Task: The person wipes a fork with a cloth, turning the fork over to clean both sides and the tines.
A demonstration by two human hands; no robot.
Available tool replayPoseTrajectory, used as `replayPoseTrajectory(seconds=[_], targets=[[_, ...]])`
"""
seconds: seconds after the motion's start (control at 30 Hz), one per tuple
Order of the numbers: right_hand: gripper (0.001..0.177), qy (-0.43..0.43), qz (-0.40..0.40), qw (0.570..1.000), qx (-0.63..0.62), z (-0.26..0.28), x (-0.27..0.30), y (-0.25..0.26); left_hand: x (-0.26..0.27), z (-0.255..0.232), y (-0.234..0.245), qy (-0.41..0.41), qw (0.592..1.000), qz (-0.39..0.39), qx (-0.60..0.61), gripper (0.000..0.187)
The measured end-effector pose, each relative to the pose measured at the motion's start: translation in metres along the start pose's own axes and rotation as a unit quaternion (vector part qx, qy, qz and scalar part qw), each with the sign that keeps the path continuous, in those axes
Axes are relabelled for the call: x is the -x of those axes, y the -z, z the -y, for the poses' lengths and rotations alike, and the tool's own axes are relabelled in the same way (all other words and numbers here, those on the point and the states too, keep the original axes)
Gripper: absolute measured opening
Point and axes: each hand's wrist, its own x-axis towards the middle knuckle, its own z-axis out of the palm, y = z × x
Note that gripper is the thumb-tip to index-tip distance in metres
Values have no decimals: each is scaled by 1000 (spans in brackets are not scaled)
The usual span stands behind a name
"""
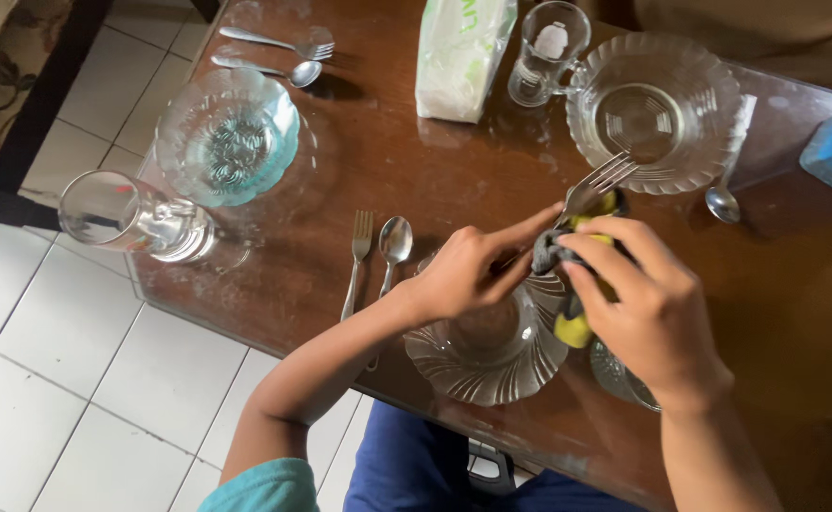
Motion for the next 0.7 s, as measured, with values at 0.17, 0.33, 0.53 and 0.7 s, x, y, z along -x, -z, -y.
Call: replayPoseTrajectory(seconds=[0.17,0.33,0.53,0.7], targets=[[26,-30,-28,999,21,-9,4,1,2,2,-3,-6,998,42,-47,60],[21,-62,-115,988,82,-18,7,5,6,6,-4,-79,996,24,-24,57],[19,-56,-27,998,12,-16,10,-9,3,9,-3,9,998,61,-15,43],[18,-106,-86,989,62,-31,16,11,2,3,1,-23,995,95,16,47]])
